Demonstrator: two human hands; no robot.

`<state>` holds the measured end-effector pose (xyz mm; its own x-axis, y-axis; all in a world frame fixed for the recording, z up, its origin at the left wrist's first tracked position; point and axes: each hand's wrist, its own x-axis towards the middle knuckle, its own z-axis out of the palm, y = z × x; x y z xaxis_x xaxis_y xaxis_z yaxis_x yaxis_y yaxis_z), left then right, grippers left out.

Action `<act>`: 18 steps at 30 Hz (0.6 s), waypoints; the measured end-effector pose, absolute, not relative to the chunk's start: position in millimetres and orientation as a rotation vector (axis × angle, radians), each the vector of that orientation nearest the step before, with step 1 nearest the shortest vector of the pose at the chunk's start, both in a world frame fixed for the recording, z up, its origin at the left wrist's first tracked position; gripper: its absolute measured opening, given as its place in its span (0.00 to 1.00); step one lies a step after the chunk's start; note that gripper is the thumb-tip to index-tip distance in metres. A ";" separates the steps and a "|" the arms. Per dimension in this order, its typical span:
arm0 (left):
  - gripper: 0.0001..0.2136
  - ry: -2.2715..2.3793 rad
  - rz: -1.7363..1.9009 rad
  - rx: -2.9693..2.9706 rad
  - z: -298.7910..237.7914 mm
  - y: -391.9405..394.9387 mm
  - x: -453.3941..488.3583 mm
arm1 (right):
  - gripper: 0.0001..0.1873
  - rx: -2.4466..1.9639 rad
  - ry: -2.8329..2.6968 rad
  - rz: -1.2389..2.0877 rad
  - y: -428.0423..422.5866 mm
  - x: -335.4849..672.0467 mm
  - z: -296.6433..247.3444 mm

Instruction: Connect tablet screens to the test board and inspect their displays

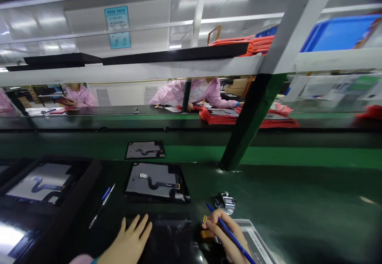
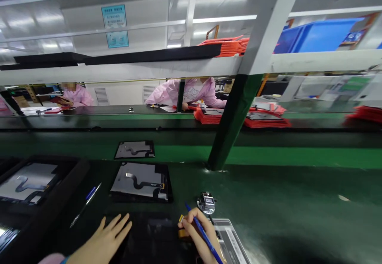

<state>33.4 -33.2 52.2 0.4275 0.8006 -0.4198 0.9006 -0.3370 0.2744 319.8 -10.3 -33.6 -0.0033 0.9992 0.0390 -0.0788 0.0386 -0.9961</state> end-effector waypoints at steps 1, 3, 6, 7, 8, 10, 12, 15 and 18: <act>0.51 1.455 -0.382 2.182 48.5 -42.8 34.7 | 0.21 -1.120 -1.177 1.219 -10.9 319.4 -31.2; 0.61 1.462 -0.418 2.187 43.0 -49.4 37.0 | 0.22 -1.116 -1.155 1.195 -11.7 319.3 -26.2; 0.70 1.447 -0.373 2.299 39.7 -36.5 40.3 | 0.22 -1.102 -1.076 1.152 -10.2 320.8 -20.5; 0.70 1.453 -0.338 2.341 40.3 -30.6 41.0 | 0.22 -1.094 -1.048 1.151 -9.1 321.4 -19.0; 0.70 1.471 -0.288 2.381 42.0 -25.8 41.4 | 0.22 -1.082 -1.022 1.154 -8.1 322.0 -17.5; 0.64 1.552 -0.112 2.436 49.8 -22.7 40.8 | 0.23 -1.047 -0.975 1.182 -8.4 322.6 -13.8; 0.48 1.656 0.156 2.468 61.9 -30.1 38.9 | 0.21 -1.011 -0.917 1.214 -14.3 323.1 -8.9; 0.17 1.759 0.568 2.611 76.9 -57.6 34.8 | 0.17 -0.993 -0.867 1.243 -31.6 324.9 -1.4; 0.17 1.622 0.835 2.881 69.3 -91.2 30.7 | 0.16 -0.986 -0.865 1.236 -41.1 326.1 0.9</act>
<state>30.7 -91.2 69.3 0.4378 0.7243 0.5326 0.8543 -0.5197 0.0044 326.1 -41.1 0.9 0.1387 0.9903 0.0060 -0.3449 0.0540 -0.9371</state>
